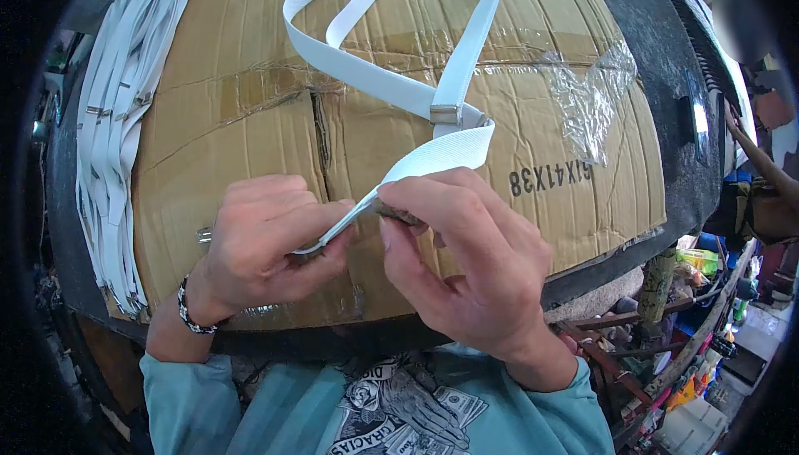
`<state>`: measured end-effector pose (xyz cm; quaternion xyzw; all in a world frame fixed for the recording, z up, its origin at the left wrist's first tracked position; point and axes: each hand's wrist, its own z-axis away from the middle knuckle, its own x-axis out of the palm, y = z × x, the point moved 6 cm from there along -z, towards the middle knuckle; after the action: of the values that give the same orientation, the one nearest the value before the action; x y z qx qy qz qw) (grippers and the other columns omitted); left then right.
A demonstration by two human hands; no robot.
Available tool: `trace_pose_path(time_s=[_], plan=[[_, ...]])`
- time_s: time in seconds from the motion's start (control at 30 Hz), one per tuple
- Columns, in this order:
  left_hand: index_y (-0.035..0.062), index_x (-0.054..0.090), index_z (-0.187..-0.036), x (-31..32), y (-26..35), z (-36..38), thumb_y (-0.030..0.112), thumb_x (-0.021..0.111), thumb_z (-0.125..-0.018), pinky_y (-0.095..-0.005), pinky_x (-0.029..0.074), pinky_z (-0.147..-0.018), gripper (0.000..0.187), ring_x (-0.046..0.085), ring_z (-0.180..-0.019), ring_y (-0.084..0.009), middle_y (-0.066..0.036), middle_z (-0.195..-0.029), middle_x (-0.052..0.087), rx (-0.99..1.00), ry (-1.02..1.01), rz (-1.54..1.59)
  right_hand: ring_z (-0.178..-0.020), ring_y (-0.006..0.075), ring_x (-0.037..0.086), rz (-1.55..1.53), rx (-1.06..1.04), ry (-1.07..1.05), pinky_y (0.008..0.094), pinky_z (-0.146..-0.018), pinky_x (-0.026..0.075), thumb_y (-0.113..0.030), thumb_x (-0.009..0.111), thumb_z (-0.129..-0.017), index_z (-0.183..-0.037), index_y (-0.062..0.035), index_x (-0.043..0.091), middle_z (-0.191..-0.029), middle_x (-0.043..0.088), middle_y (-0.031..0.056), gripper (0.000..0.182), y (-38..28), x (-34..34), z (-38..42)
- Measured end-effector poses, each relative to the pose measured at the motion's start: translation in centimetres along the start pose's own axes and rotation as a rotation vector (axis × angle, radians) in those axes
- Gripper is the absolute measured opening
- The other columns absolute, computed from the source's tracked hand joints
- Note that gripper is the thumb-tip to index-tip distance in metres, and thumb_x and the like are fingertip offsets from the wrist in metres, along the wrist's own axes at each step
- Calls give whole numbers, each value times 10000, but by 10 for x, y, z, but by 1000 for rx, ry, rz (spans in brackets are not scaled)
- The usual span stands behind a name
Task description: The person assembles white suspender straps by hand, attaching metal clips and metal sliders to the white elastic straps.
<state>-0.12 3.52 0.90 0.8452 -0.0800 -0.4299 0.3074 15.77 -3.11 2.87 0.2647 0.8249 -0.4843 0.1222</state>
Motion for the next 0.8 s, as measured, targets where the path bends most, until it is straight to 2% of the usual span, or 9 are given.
trace_pose_path(time_s=[0.2,0.3,0.4,0.5,0.6,0.67,0.8], plan=[[-8,729,-988,0,2,0,22,787,-713,-363,375,-480,282,502,-515,-231,-60,-630,510,7,-18,-27,-684,151,673,49,6,-18,257,-604,537,107,767,-772,-1056,9,686,-871,695,105,312,-3,4,0],[-21,725,-989,0,7,0,29,786,-710,-363,376,-480,289,500,-520,-231,-64,-638,504,27,-20,-87,-772,157,659,-9,154,-3,245,-644,508,154,732,-764,-1031,64,681,-916,703,132,286,-4,6,5],[-34,720,-985,0,10,-1,33,790,-708,-364,375,-479,294,495,-522,-229,-64,-640,491,50,-22,-124,-764,144,646,56,59,-46,240,-634,495,151,724,-772,-1035,63,680,-923,699,125,281,-8,5,2],[-36,722,-988,1,9,1,32,793,-718,-365,372,-481,287,493,-525,-230,-66,-645,486,45,-8,-110,-768,138,631,58,62,-77,232,-634,480,158,703,-778,-1053,64,673,-933,693,132,292,-7,5,3],[-15,743,-1022,1,2,0,27,789,-746,-358,388,-499,283,512,-546,-233,-73,-663,514,-28,-37,-28,-657,120,641,10,51,-23,236,-528,461,95,755,-773,-1019,8,703,-859,687,92,266,-2,0,1],[0,756,-1053,-1,-6,-4,17,785,-764,-342,426,-528,291,556,-576,-228,-73,-687,563,-93,-100,94,-755,161,638,-10,48,-73,257,-638,487,91,697,-828,-1042,51,669,-906,684,140,220,-8,-8,-4],[26,766,-1111,-4,-22,-3,-15,769,-792,-312,499,-614,322,642,-663,-202,-68,-761,667,-217,-80,424,-814,197,648,20,-103,-109,280,-706,508,15,672,-902,-1067,63,638,-940,695,187,175,-9,-22,-21]])
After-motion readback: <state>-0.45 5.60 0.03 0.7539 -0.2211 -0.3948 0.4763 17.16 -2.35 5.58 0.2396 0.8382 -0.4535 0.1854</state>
